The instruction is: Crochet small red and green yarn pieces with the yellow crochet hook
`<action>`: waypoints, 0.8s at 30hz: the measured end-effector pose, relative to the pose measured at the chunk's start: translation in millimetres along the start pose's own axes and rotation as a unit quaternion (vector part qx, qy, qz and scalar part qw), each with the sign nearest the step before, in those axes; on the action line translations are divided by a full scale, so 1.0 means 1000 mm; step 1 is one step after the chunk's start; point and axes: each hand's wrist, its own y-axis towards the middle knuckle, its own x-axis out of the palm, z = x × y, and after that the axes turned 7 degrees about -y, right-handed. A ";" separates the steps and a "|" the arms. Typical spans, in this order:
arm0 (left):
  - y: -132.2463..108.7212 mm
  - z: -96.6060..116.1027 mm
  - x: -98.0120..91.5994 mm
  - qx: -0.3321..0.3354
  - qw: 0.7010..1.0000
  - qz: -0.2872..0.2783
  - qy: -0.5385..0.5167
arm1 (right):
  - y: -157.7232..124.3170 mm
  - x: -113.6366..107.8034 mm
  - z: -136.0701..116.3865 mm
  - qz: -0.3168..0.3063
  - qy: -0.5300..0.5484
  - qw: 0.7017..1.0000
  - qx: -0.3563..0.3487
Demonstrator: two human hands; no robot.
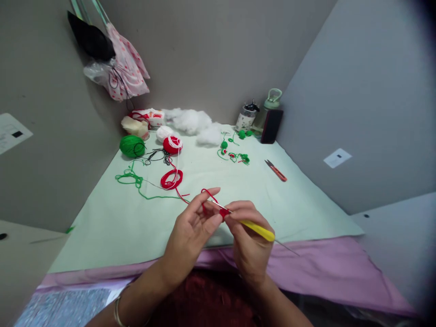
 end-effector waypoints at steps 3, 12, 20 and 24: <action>0.000 -0.004 0.004 -0.033 0.997 0.025 -0.063 | -0.003 0.000 -0.001 0.008 -0.035 0.999 -0.010; 0.001 -0.004 0.002 -0.057 0.992 0.051 -0.101 | 0.003 -0.001 0.004 -0.006 0.016 1.000 0.022; 0.000 -0.003 -0.002 0.008 0.998 0.051 -0.031 | 0.003 -0.003 -0.002 -0.036 -0.027 0.999 0.018; -0.002 -0.004 -0.003 0.061 0.996 0.053 0.036 | 0.002 -0.002 -0.003 -0.026 -0.033 0.999 0.020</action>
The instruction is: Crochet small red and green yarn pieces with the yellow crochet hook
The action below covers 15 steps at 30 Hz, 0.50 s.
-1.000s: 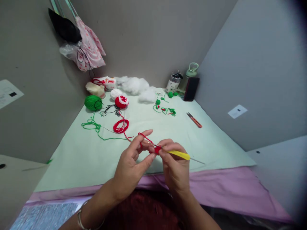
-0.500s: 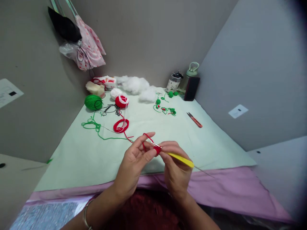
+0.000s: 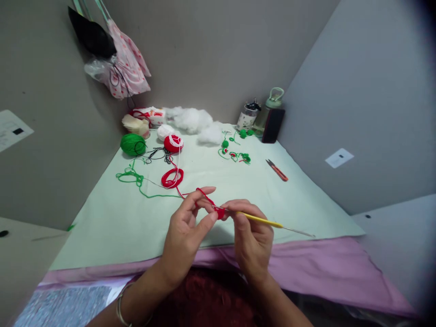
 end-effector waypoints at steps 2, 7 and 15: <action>-0.001 0.000 0.000 0.002 1.000 -0.002 0.015 | 0.000 0.000 0.002 0.007 0.009 1.000 0.002; 0.000 0.001 0.003 -0.005 1.000 0.002 -0.003 | -0.001 -0.001 0.006 0.001 0.037 0.999 0.033; -0.001 0.000 0.004 -0.026 0.999 0.017 -0.028 | -0.007 -0.005 0.005 -0.002 -0.196 0.971 -0.136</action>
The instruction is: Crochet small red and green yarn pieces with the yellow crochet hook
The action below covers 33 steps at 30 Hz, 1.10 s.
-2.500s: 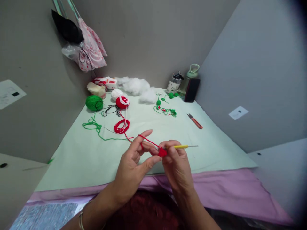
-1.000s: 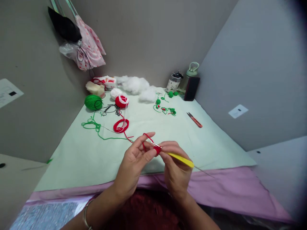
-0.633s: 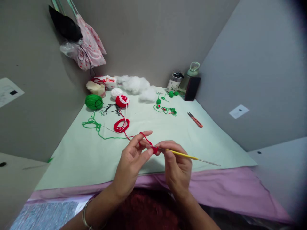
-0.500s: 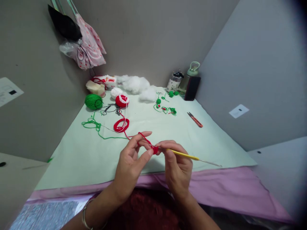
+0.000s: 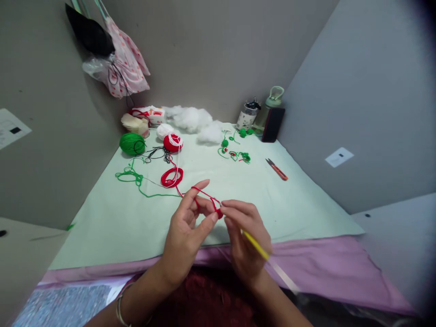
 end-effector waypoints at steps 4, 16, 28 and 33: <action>0.000 0.005 0.003 -0.081 0.994 -0.006 -0.077 | -0.008 0.002 0.004 0.027 -0.077 0.993 -0.084; 0.005 0.013 0.005 -0.131 0.985 0.004 -0.115 | 0.014 0.000 0.002 -0.016 0.300 0.929 0.215; 0.003 0.008 -0.003 -0.045 0.999 -0.026 -0.009 | 0.019 -0.005 -0.003 -0.023 0.338 0.914 0.223; 0.003 0.007 -0.005 -0.020 0.999 -0.035 0.018 | 0.015 -0.001 -0.001 -0.021 0.329 0.920 0.210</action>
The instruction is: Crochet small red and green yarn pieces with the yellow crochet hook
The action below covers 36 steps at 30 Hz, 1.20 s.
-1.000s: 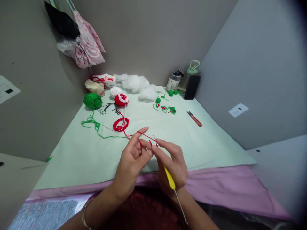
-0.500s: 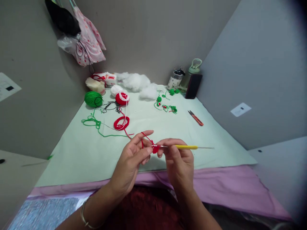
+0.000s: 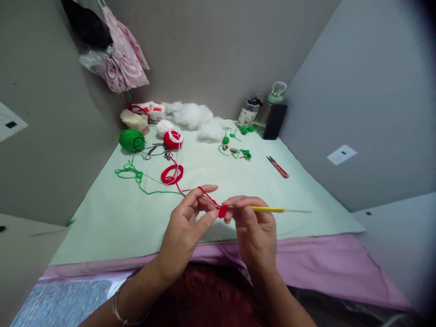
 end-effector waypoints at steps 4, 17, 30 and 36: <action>-0.001 -0.003 0.001 -0.025 0.999 -0.018 -0.026 | -0.003 -0.001 0.003 0.009 -0.052 0.998 -0.033; 0.000 -0.006 0.002 -0.038 0.999 -0.008 -0.019 | -0.002 0.004 0.003 0.023 -0.028 0.999 0.009; 0.003 -0.002 0.004 -0.017 0.999 0.020 0.021 | -0.005 0.003 0.009 0.048 -0.056 0.997 -0.019; 0.007 0.001 0.001 -0.131 0.986 -0.007 -0.102 | -0.007 0.003 0.009 0.049 -0.079 0.995 -0.044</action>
